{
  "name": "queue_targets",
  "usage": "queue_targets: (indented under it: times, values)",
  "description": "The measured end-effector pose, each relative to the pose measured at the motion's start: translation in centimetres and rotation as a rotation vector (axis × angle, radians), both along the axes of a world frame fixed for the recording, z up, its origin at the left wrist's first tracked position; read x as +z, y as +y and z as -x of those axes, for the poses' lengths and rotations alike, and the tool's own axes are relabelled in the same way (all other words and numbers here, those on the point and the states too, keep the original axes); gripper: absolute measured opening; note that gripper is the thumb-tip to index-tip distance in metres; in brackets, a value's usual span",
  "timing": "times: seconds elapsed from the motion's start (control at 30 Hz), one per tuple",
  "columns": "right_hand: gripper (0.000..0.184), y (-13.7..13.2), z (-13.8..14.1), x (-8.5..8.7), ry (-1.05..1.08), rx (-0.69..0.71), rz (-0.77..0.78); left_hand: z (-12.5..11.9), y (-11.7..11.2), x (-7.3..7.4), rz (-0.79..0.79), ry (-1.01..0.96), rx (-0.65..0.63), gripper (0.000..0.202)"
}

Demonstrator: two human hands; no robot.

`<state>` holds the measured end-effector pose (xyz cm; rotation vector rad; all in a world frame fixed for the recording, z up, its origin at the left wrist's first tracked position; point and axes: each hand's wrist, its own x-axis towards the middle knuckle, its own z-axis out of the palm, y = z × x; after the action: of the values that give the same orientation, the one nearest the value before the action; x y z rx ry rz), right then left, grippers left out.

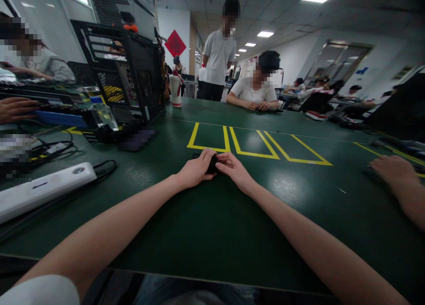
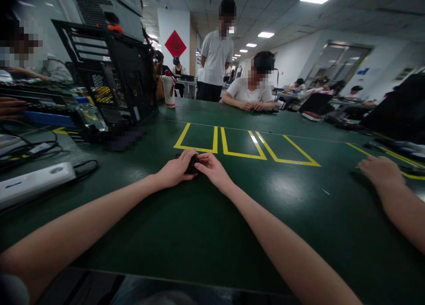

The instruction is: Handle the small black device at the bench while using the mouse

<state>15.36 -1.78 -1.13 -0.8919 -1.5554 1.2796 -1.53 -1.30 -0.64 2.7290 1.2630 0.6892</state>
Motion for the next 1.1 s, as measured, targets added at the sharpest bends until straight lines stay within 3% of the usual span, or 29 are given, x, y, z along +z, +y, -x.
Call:
queue_targets:
  times: [0.33, 0.57, 0.83, 1.0, 1.1]
  values:
    - [0.039, -0.2, -0.4, -0.09, -0.021, 0.076, -0.029, 0.04, -0.12, 0.14, -0.005, 0.019, -0.006, 0.065]
    - [0.021, -0.31, -0.12, -0.04, 0.004, 0.018, -0.035, 0.0, -0.12, 0.21, -0.003, 0.002, -0.012, 0.06]
    - [0.03, 0.04, -0.14, -0.04, -0.052, -0.003, -0.003, -0.03, -0.13, 0.14, 0.006, -0.002, 0.001, 0.063]
    - [0.036, -0.21, -0.29, 0.15, 0.009, 0.086, 0.0, 0.02, -0.06, 0.11, 0.006, 0.007, 0.0, 0.065]
    - [0.031, -0.27, -0.26, 0.11, 0.013, 0.071, -0.006, 0.06, -0.11, 0.18, 0.001, 0.005, -0.007, 0.063]
